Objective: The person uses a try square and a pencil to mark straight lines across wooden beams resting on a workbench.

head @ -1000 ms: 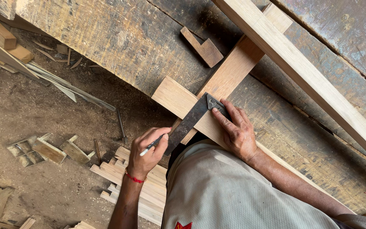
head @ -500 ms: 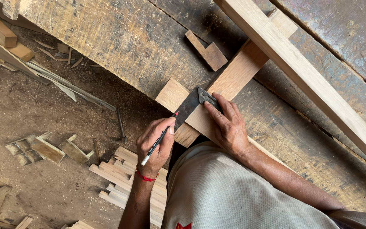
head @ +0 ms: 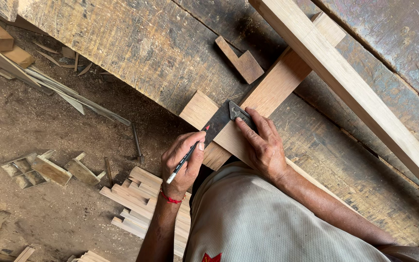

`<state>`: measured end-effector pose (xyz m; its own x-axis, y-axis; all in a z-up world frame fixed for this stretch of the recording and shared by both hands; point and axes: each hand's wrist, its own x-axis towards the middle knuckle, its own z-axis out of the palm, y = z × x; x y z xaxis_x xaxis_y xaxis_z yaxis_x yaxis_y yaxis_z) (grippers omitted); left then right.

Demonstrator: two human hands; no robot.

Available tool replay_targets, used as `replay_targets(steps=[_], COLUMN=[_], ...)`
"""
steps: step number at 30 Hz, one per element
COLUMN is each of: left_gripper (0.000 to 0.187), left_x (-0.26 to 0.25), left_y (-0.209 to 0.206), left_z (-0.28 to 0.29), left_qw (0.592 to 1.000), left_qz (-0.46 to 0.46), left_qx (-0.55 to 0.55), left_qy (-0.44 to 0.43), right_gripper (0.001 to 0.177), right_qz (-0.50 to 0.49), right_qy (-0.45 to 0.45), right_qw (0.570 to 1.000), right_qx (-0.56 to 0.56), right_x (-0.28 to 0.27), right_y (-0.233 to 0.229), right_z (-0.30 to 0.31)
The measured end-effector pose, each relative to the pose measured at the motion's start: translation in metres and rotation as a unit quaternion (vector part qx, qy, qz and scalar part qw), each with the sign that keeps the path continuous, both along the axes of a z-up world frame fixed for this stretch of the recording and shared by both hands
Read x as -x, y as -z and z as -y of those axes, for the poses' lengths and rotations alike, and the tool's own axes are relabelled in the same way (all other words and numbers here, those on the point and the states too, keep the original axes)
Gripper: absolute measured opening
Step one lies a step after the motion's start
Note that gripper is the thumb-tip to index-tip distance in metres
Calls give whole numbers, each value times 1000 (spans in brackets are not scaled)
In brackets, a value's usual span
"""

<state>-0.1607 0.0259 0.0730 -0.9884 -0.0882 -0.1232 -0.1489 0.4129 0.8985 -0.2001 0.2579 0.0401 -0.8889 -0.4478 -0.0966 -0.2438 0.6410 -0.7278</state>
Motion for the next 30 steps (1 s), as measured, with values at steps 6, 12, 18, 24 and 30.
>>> replay_targets(steps=[6,12,18,24,30], left_gripper=[21,20,20,20,18], left_x=[7,14,23,31,38], left_y=[1,4,15,30,28], left_z=[0,-2,-5,-6,-5], left_qw=[1000,1000,1000,999,997], left_qz=[11,10,-21,-40,-45], left_qx=[8,7,7,9,3], left_qy=[5,4,2,26,59], right_gripper=[54,54,54,60,67], right_qz=[-8,-8,-12,-2,-5], right_qy=[0,0,-1,2,-4], right_qw=[1000,1000,1000,1000,1000], right_qx=[3,7,0,6,-2], right_x=[0,0,-1,-1,-1], right_y=[0,1,2,1,1], right_z=[0,0,0,0,-1])
